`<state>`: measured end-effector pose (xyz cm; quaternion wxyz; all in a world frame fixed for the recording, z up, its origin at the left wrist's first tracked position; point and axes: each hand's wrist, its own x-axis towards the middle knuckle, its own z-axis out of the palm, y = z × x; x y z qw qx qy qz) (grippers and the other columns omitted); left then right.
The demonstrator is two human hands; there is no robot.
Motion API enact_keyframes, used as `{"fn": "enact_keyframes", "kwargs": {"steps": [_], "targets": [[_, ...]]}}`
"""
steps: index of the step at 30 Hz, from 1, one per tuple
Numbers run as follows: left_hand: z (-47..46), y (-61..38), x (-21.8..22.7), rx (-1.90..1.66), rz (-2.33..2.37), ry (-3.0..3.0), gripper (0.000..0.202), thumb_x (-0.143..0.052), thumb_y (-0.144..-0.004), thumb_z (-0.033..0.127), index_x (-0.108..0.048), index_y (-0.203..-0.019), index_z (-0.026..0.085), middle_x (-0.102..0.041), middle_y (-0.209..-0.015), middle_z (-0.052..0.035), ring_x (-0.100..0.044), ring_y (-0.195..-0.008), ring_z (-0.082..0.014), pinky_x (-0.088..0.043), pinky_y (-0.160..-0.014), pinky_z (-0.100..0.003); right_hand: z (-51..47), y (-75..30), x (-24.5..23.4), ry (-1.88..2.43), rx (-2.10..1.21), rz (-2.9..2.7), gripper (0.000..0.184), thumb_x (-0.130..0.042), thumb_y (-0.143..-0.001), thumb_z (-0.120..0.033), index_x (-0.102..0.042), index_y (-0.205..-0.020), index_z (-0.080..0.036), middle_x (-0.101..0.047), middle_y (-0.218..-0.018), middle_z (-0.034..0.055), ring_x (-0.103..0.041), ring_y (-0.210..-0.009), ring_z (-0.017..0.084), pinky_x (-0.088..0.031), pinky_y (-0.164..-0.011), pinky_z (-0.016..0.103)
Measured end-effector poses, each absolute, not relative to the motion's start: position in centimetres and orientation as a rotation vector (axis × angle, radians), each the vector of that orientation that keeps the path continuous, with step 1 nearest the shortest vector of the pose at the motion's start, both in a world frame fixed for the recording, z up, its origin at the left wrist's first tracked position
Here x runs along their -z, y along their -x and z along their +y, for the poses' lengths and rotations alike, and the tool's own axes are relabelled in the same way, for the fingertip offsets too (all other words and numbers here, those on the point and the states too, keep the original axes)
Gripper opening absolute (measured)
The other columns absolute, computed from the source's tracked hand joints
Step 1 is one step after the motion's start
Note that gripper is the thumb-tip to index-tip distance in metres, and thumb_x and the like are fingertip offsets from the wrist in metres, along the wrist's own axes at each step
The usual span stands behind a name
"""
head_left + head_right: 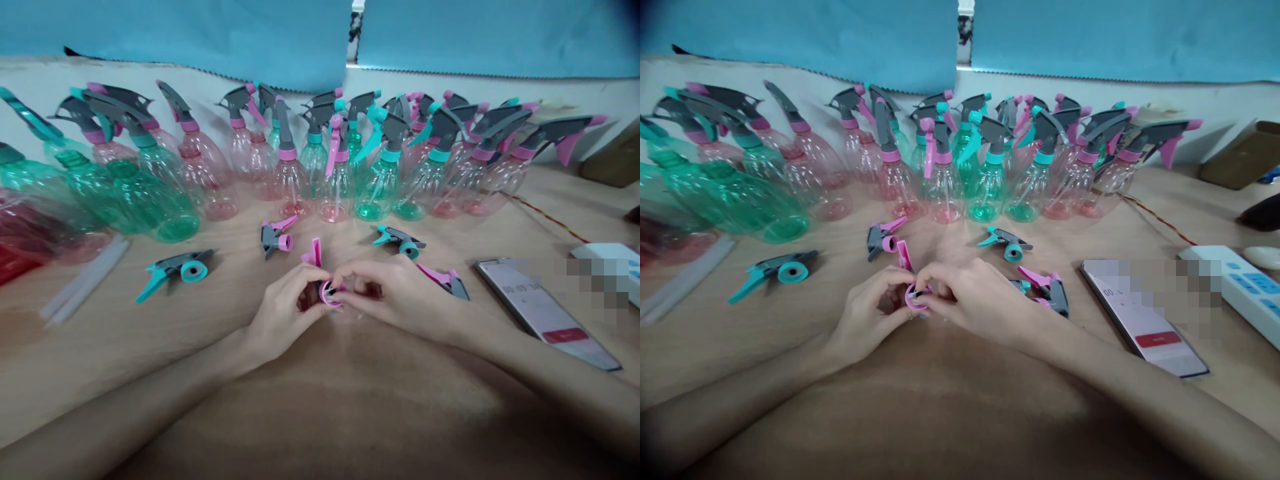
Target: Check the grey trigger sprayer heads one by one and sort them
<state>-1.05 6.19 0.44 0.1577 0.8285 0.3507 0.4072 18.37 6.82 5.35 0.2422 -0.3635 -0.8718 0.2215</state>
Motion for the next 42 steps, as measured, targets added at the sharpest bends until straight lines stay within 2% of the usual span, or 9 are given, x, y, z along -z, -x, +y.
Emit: {"fn": "enact_keyframes", "kwargs": {"steps": [6, 13, 21, 26, 31, 35, 38, 42], "targets": [[6.0, 1.0, -0.5, -1.124, 0.998, -2.375, 0.021, -0.066, -0.08, 0.021, -0.054, -0.097, 0.019, -0.061, -0.085, -0.0004, -0.057, -0.068, -0.0108, -0.046, -0.062, -0.021, 7.1, -18.9, -5.6, 0.92, -0.602, -2.461, 0.013, -0.055, -0.087, -0.025, -0.066, -0.092, -0.021, -0.067, -0.073, -0.0036, -0.056, -0.062, 0.007, -0.038, -0.059, 0.019], [6.0, 0.9, -0.7, -1.063, 0.975, -2.308, 0.018, -0.067, -0.079, 0.021, -0.056, -0.093, 0.018, -0.059, -0.079, 0.002, -0.051, -0.06, -0.008, -0.043, -0.056, -0.018, 7.5, -19.3, -6.0, 0.837, -0.566, -2.57, 0.017, -0.051, -0.089, -0.02, -0.068, -0.092, -0.021, -0.072, -0.09, -0.0017, -0.063, -0.078, 0.012, -0.041, -0.069, 0.023], [6.0, 0.8, -0.5, -1.017, 0.97, -2.286, 0.017, -0.065, -0.081, 0.024, -0.058, -0.094, 0.019, -0.058, -0.078, 0.001, -0.051, -0.06, -0.0086, -0.042, -0.053, -0.019, 7.5, -19.6, -6.6, 0.806, -0.533, -2.615, 0.02, -0.049, -0.09, -0.019, -0.068, -0.088, -0.021, -0.072, -0.089, -0.0002, -0.064, -0.075, 0.013, -0.041, -0.065, 0.024], [5.9, 0.5, -0.6, -0.993, 0.988, -2.217, 0.019, -0.069, -0.078, 0.026, -0.06, -0.092, 0.019, -0.057, -0.075, 0.0022, -0.05, -0.06, -0.0089, -0.042, -0.053, -0.019, 7.4, -19.9, -6.6, 0.835, -0.452, -2.647, 0.021, -0.047, -0.091, -0.022, -0.068, -0.087, -0.023, -0.071, -0.082, -0.0006, -0.063, -0.073, 0.015, -0.041, -0.064, 0.025], [6.3, 1.0, -0.6, -1.111, 1.138, -2.023, 0.022, -0.069, -0.077, 0.021, -0.059, -0.096, 0.019, -0.062, -0.081, 0.0004, -0.056, -0.063, -0.0101, -0.045, -0.054, -0.021, 6.5, -20.4, -7.4, 0.878, -0.363, -2.532, 0.017, -0.05, -0.09, -0.021, -0.066, -0.085, -0.023, -0.069, -0.075, -0.0032, -0.061, -0.066, 0.011, -0.041, -0.061, 0.023], [6.3, 1.2, -0.5, -1.099, 1.139, -1.981, 0.027, -0.073, -0.073, 0.022, -0.06, -0.097, 0.02, -0.065, -0.078, 0.0012, -0.056, -0.059, -0.0097, -0.047, -0.053, -0.021, 5.7, -19.9, -8.1, 0.906, -0.341, -2.31, 0.012, -0.052, -0.089, -0.021, -0.064, -0.084, -0.022, -0.069, -0.075, -0.0016, -0.061, -0.064, 0.01, -0.043, -0.057, 0.021], [6.2, 1.0, -0.6, -1.092, 1.096, -1.97, 0.029, -0.072, -0.073, 0.018, -0.061, -0.1, 0.021, -0.067, -0.079, 0.0011, -0.059, -0.062, -0.0108, -0.048, -0.053, -0.02, 5.6, -19.3, -7.7, 0.799, -0.267, -2.277, 0.012, -0.052, -0.089, -0.018, -0.063, -0.085, -0.021, -0.07, -0.075, -0.0011, -0.061, -0.064, 0.01, -0.044, -0.057, 0.021], [6.2, 1.0, -0.5, -1.106, 1.084, -1.947, 0.03, -0.074, -0.072, 0.022, -0.062, -0.1, 0.021, -0.068, -0.08, -0.0001, -0.061, -0.066, -0.0127, -0.049, -0.055, -0.022, 5.8, -18.9, -6.4, 0.743, -0.146, -2.311, 0.01, -0.053, -0.088, -0.015, -0.063, -0.088, -0.019, -0.071, -0.072, -0.0012, -0.06, -0.061, 0.009, -0.044, -0.056, 0.021]]}}
